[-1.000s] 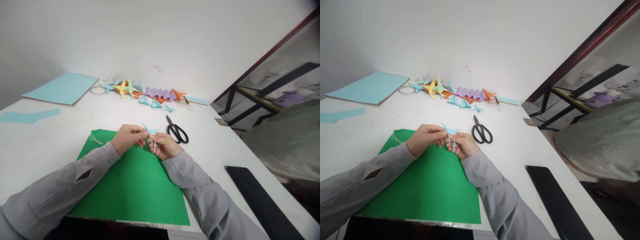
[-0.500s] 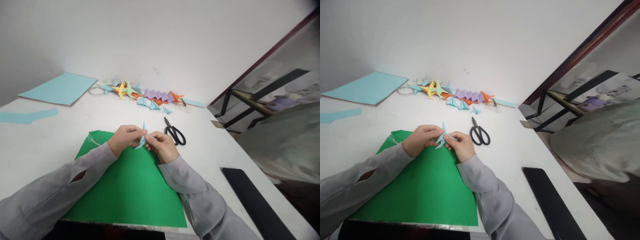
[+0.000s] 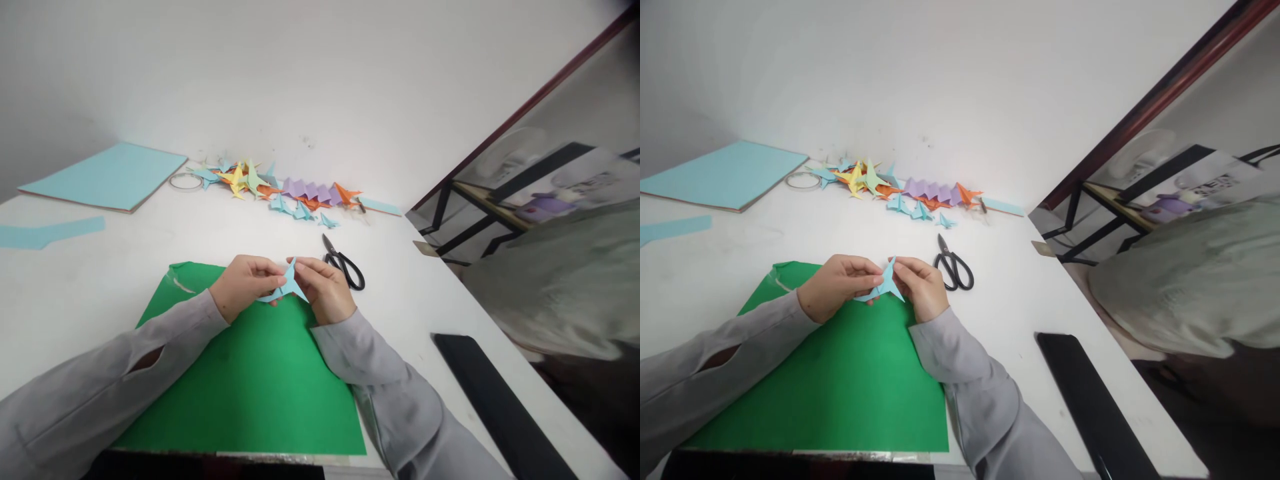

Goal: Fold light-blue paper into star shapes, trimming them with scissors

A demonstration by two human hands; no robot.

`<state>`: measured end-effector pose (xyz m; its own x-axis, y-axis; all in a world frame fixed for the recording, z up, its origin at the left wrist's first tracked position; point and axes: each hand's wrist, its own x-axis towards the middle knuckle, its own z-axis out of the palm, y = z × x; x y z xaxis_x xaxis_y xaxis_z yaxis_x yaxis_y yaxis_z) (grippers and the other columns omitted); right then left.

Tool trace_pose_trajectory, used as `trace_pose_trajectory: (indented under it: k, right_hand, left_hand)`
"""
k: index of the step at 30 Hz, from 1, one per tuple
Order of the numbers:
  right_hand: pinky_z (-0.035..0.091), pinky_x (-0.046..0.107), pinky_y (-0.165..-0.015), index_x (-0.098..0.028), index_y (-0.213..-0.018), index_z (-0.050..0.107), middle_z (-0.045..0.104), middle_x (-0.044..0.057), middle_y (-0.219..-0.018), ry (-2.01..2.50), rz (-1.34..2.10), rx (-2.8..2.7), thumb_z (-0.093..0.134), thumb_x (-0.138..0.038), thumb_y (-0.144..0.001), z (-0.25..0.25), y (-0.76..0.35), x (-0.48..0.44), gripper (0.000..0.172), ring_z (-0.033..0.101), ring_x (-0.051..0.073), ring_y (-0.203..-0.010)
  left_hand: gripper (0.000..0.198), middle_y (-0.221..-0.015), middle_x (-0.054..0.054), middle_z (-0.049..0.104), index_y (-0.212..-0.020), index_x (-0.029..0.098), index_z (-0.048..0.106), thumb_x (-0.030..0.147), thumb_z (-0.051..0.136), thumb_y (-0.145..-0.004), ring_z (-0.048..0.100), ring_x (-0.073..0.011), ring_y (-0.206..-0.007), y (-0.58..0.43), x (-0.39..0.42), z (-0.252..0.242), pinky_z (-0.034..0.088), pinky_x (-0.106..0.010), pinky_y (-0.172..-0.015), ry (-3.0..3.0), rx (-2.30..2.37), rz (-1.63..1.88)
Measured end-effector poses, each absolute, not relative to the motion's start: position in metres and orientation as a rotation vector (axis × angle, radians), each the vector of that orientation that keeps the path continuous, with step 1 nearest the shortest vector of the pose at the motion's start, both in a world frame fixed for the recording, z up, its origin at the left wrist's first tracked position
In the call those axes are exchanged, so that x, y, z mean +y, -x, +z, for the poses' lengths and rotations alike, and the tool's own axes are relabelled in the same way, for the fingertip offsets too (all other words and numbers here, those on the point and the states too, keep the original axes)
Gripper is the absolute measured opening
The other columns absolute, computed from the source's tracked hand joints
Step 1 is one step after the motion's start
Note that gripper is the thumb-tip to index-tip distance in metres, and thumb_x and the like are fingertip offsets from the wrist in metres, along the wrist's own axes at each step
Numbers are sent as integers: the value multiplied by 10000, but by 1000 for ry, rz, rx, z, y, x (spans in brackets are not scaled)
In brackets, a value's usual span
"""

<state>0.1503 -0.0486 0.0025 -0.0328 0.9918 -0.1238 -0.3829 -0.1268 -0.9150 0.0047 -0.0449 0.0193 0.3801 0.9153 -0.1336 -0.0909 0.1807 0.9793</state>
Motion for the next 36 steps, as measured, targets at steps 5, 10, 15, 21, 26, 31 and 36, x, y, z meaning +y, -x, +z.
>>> trace_pose_trajectory:
  k: [5, 10, 15, 21, 26, 31, 36]
  right_hand:
    - [433, 184, -455, -173, -746, 701, 619, -21, -517, 851, 1500, -964, 702, -206, -575, 6, -159, -46, 174, 527, 69, -454]
    - [458, 191, -474, -172, -689, 687, 631, -12, -541, 758, 1605, -997, 687, -178, -582, 6, -164, -47, 107, 547, 77, -460]
    - [478, 183, -511, -161, -688, 673, 636, -14, -548, 674, 1680, -1023, 708, -174, -579, 7, -167, -47, 115, 573, 79, -485]
    - [477, 184, -499, -148, -685, 657, 639, -7, -527, 649, 1712, -1064, 729, -180, -582, 4, -170, -47, 130, 585, 86, -479]
    - [478, 184, -504, -142, -694, 657, 638, -7, -526, 655, 1720, -1053, 732, -207, -594, 3, -170, -47, 141, 586, 83, -481]
    - [472, 200, -500, -148, -682, 658, 634, -13, -522, 671, 1687, -1061, 746, -210, -572, 4, -170, -47, 154, 581, 89, -480]
    - [468, 221, -517, -163, -685, 658, 630, -15, -533, 707, 1656, -1093, 738, -221, -592, 4, -171, -47, 136, 577, 93, -495]
  left_hand:
    - [160, -467, -4, 582, -665, 98, 643, 226, 687, -581, 509, -92, -423, -2, -45, 20, 417, -224, -437, -1118, 869, 771]
    - [160, -458, 1, 573, -657, 98, 651, 216, 706, -563, 499, -79, -400, 1, -45, 23, 394, -209, -429, -1077, 842, 707]
    - [226, -510, 0, 586, -712, 102, 646, 226, 734, -545, 508, -75, -412, 3, -44, 27, 383, -200, -416, -1035, 798, 684]
    - [251, -544, 18, 582, -749, 117, 615, 217, 739, -555, 531, -83, -430, 7, -42, 30, 421, -202, -413, -1068, 779, 651]
    - [237, -582, 9, 604, -753, 122, 600, 207, 729, -572, 558, -92, -459, 8, -40, 30, 466, -221, -448, -1079, 783, 652]
    - [234, -539, 0, 610, -732, 126, 577, 210, 727, -573, 575, -103, -465, 9, -39, 29, 459, -206, -447, -1077, 788, 635]
    - [222, -512, 0, 598, -686, 126, 569, 211, 732, -561, 577, -109, -468, 8, -40, 30, 452, -203, -438, -1095, 831, 645]
